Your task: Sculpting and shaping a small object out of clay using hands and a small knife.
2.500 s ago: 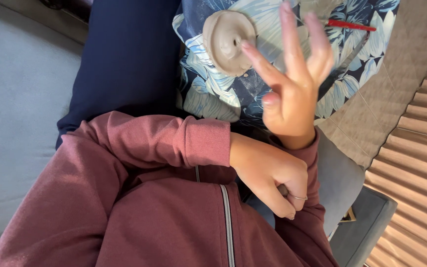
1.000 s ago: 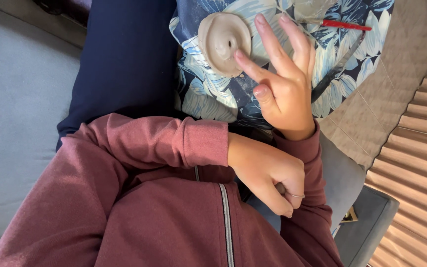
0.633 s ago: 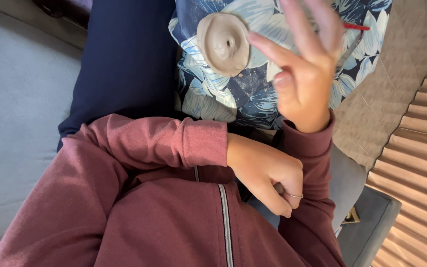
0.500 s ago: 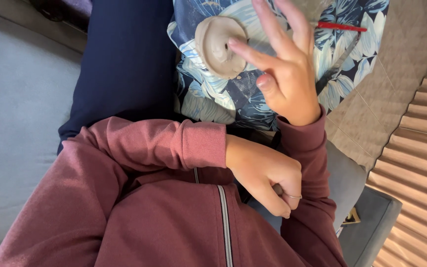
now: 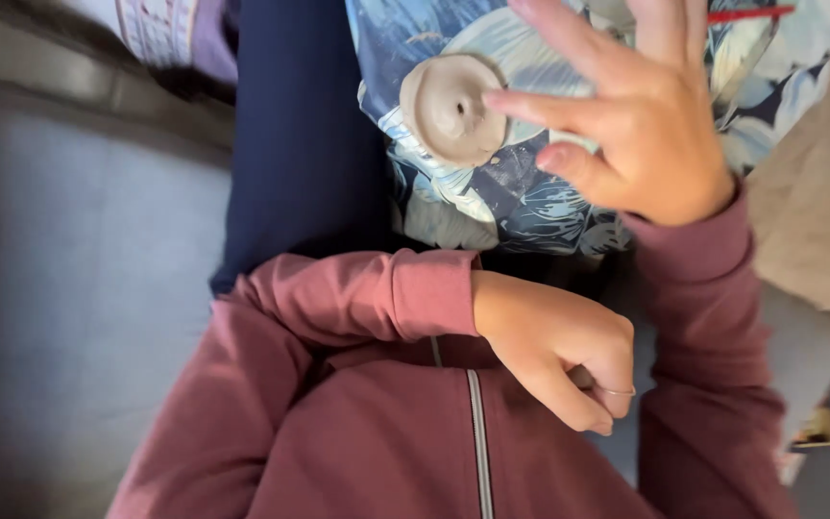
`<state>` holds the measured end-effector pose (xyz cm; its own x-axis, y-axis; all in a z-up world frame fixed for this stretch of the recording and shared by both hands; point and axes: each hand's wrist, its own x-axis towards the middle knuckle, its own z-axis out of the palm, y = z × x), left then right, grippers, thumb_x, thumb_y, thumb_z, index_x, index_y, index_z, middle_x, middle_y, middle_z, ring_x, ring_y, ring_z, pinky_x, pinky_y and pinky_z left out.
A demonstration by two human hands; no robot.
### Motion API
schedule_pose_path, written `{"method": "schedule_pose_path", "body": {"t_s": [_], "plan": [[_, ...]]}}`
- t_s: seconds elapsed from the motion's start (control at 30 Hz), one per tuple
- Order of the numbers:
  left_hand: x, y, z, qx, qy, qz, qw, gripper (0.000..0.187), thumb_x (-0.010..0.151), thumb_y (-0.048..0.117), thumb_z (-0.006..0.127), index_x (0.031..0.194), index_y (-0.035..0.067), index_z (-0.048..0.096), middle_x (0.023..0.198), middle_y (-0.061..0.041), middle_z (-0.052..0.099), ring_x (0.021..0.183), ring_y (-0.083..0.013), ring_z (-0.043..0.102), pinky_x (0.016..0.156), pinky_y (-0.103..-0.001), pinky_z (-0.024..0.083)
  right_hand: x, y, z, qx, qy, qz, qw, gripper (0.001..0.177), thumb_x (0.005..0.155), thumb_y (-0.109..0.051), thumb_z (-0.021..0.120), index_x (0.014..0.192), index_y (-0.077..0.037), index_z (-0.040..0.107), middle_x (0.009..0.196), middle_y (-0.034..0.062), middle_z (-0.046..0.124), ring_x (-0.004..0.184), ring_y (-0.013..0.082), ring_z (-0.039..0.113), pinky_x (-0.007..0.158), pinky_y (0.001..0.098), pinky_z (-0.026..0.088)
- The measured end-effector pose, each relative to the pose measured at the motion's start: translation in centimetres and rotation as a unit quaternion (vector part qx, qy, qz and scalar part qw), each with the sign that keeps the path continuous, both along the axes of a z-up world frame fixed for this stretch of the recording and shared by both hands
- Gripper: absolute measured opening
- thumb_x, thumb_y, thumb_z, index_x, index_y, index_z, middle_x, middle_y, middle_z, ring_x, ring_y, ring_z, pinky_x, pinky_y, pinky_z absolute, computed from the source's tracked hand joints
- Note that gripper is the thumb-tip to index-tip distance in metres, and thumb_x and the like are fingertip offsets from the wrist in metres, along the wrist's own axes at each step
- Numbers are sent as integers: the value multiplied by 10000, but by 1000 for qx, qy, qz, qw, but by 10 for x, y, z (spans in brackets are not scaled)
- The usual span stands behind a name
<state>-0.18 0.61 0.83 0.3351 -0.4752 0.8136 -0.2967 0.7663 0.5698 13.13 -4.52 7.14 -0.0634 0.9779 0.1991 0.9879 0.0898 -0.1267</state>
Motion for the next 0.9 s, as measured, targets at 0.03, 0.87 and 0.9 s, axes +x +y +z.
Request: {"method": "schedule_pose_path", "body": {"t_s": [0.03, 0.87, 0.9], "plan": [[0, 2, 2, 9, 1, -10, 1000, 320, 933, 136, 514, 650, 5, 439, 568, -42, 365, 522, -181, 261, 484, -303, 323, 3, 1, -2, 9, 1, -10, 1000, 586, 1126, -400, 442, 1217, -57, 908, 1535, 246, 590, 1252, 516, 471, 1114, 634, 260], [4, 12, 12, 12, 0, -4, 1000, 330, 941, 141, 499, 638, 23, 440, 577, -52, 419, 513, -223, 297, 506, -319, 319, 11, 14, -25, 18, 71, 26, 997, 401, 912, -350, 709, 1203, -106, 838, 1571, 111, 557, 1461, 402, 433, 1195, 547, 296], [3, 12, 12, 12, -3, -1, 1000, 332, 944, 148, 495, 643, 20, 441, 578, -55, 425, 513, -224, 300, 507, -320, 323, 10, 15, -25, 23, 70, 22, 997, 370, 971, -337, 683, 1216, -107, 839, 1550, 118, 586, 1447, 403, 455, 1186, 544, 294]]}}
